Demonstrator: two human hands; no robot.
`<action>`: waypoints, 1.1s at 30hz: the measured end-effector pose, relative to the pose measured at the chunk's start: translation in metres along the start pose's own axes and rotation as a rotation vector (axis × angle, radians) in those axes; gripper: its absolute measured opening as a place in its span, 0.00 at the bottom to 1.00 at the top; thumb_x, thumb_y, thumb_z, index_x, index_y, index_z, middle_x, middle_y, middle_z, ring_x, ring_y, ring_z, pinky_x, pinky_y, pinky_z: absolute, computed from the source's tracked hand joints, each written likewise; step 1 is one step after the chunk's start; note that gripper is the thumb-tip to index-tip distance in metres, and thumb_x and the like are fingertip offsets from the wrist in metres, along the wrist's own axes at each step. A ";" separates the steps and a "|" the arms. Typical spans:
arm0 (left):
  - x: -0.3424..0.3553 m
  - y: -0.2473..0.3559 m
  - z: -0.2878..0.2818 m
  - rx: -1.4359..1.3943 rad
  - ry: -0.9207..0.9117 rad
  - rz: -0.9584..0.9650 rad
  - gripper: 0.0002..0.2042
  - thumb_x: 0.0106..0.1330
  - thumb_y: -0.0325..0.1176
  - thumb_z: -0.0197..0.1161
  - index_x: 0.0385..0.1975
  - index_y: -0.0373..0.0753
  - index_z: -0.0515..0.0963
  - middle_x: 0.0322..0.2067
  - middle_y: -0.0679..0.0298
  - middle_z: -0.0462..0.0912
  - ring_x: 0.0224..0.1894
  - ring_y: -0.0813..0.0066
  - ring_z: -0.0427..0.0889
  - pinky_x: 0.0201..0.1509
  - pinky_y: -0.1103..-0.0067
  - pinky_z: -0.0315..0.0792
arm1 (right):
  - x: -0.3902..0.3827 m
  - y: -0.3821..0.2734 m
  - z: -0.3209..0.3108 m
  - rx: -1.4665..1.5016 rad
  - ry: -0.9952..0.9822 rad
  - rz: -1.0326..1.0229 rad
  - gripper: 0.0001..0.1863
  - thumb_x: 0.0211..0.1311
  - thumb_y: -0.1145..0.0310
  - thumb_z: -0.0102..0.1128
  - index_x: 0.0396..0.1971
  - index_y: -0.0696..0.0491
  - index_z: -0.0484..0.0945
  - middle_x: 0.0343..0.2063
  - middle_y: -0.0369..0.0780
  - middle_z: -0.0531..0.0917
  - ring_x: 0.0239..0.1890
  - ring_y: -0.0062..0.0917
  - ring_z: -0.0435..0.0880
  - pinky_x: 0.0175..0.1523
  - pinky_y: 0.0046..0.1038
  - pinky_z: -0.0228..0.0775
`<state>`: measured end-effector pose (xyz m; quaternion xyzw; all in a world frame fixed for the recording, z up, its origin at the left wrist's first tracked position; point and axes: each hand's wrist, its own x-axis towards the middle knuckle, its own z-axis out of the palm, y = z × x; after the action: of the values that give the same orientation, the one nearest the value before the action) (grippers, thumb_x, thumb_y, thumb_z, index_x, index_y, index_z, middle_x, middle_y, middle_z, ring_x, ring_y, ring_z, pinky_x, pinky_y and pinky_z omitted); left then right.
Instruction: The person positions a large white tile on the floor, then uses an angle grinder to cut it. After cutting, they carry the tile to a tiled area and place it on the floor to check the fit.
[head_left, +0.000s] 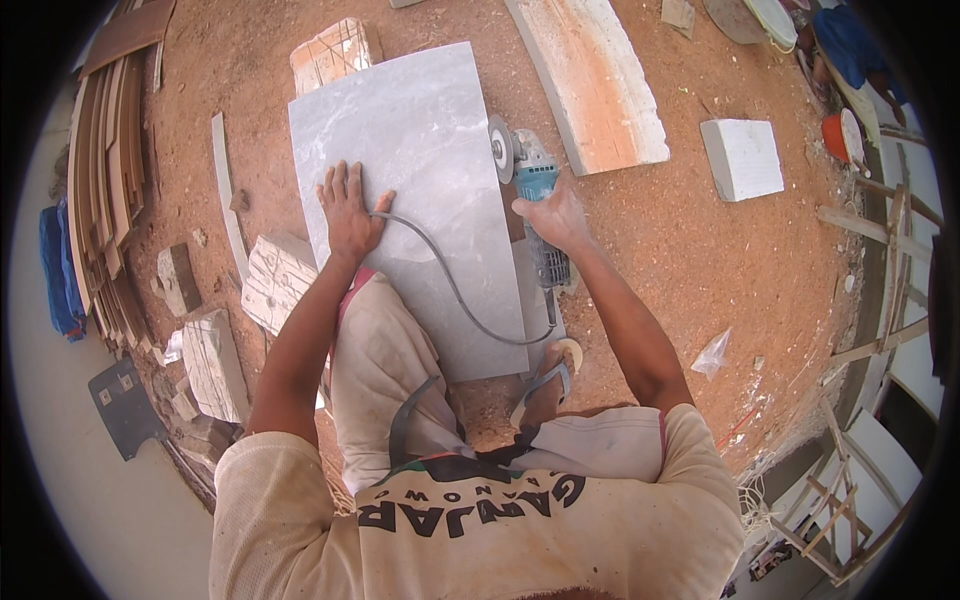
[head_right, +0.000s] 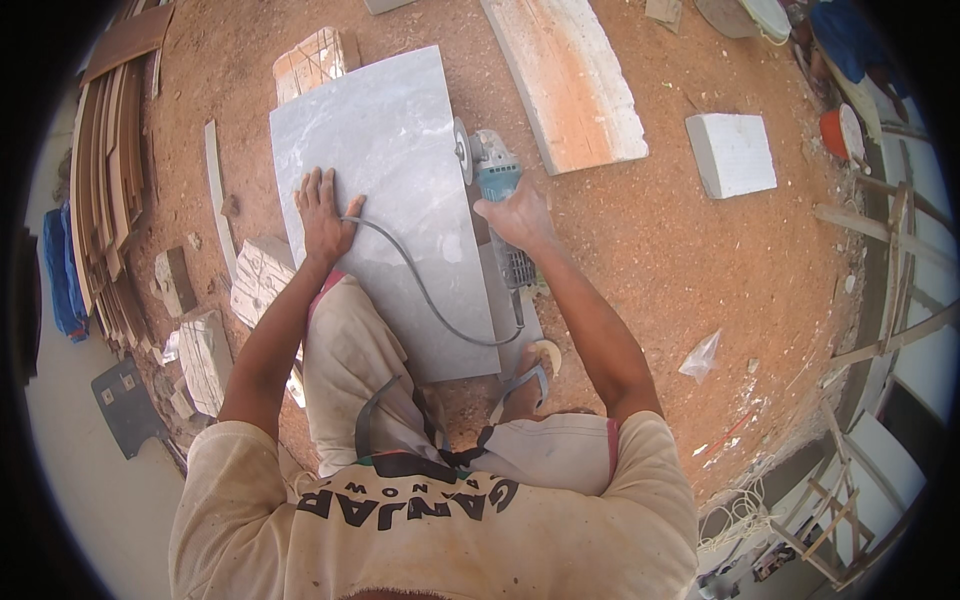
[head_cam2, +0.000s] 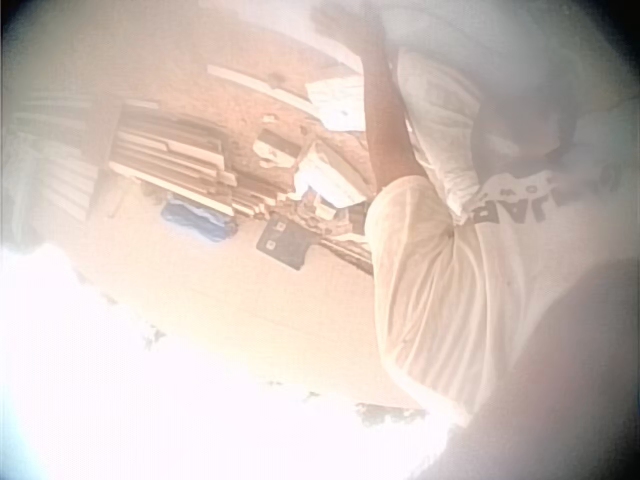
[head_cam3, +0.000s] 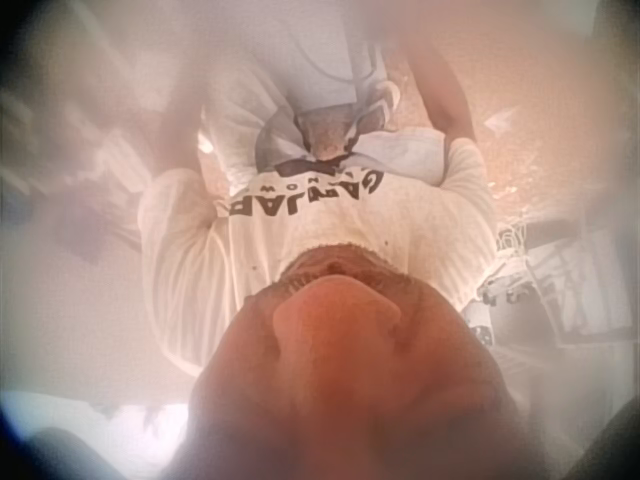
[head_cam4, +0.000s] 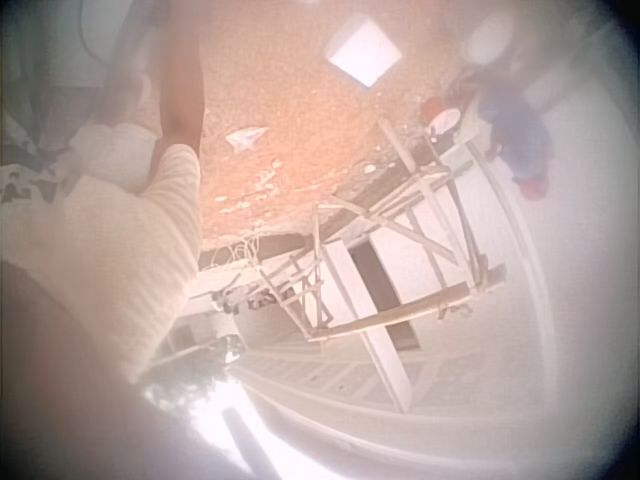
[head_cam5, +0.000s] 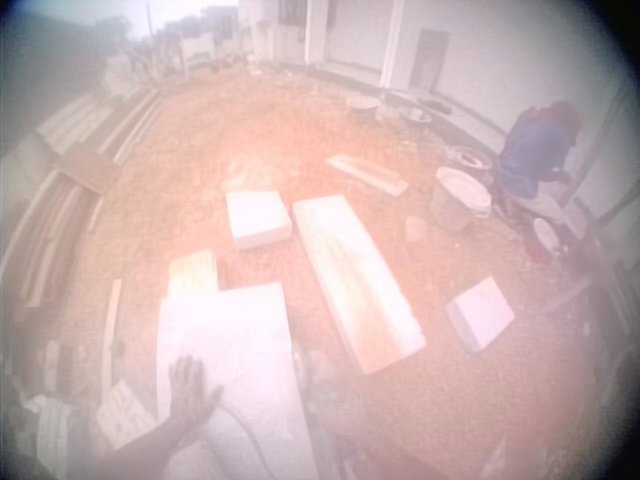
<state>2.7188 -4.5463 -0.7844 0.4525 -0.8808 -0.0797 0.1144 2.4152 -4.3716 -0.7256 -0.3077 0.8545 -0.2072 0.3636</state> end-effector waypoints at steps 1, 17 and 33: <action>0.000 0.000 0.000 -0.001 -0.003 -0.003 0.39 0.69 0.58 0.61 0.71 0.34 0.63 0.72 0.42 0.58 0.77 0.42 0.51 0.79 0.47 0.40 | -0.001 -0.002 -0.001 -0.001 0.002 0.005 0.48 0.42 0.52 0.70 0.59 0.73 0.67 0.52 0.65 0.79 0.57 0.55 0.81 0.62 0.44 0.74; 0.000 0.002 -0.001 0.011 0.001 -0.007 0.38 0.68 0.54 0.64 0.71 0.35 0.63 0.72 0.43 0.58 0.77 0.43 0.51 0.79 0.48 0.42 | 0.005 -0.005 -0.003 0.049 -0.021 -0.013 0.48 0.44 0.54 0.70 0.61 0.71 0.65 0.53 0.65 0.79 0.58 0.55 0.80 0.63 0.44 0.74; 0.000 0.000 0.000 0.010 -0.004 -0.008 0.39 0.69 0.58 0.62 0.71 0.35 0.63 0.73 0.43 0.58 0.77 0.42 0.51 0.79 0.47 0.41 | 0.012 -0.003 0.002 0.033 -0.005 -0.025 0.50 0.44 0.51 0.70 0.63 0.70 0.63 0.54 0.64 0.79 0.59 0.54 0.80 0.64 0.44 0.73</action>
<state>2.7193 -4.5462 -0.7844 0.4565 -0.8795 -0.0769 0.1100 2.4106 -4.3821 -0.7312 -0.3129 0.8460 -0.2252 0.3683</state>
